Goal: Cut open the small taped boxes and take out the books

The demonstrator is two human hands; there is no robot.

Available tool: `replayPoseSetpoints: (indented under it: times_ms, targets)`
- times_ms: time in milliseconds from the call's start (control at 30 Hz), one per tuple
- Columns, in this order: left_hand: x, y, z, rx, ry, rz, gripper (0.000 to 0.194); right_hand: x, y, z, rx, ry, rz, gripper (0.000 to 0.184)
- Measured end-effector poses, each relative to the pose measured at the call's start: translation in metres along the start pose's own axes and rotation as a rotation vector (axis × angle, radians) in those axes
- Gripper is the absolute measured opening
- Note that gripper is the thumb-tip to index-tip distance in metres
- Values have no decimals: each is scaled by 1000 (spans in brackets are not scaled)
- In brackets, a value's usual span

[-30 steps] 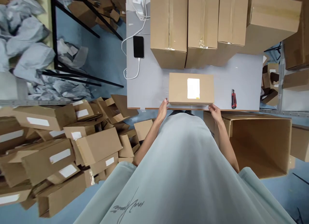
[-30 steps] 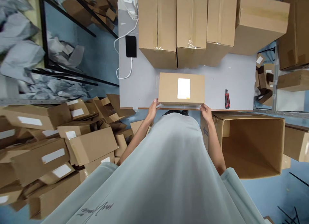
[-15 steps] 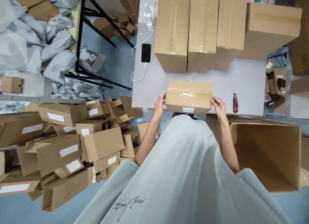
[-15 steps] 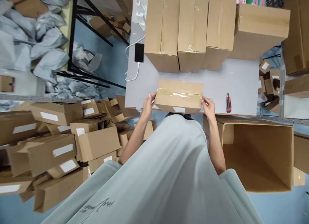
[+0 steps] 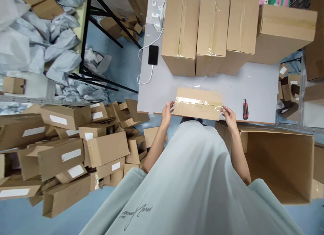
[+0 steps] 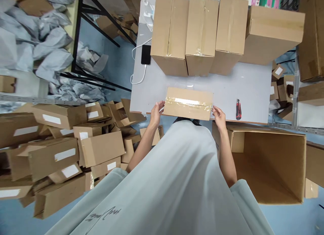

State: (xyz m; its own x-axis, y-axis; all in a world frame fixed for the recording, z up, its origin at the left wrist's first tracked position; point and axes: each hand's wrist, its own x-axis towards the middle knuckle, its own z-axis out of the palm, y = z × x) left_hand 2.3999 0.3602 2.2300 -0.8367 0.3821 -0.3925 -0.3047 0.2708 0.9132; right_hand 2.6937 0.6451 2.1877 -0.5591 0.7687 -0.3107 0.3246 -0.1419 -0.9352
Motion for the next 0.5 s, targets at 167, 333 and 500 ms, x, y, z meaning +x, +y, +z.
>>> replayPoseSetpoints:
  times_ms: [167,333,500]
  targets:
    - [6,-31,-2,30,25,-198,70,-5,34,4,-48,-73,93,68]
    - [6,-45,6,45,29,-244,79,-14,47,20,-44,-174,66,63]
    - [5,-33,6,35,1,-162,90,-12,29,18,-20,-157,27,64]
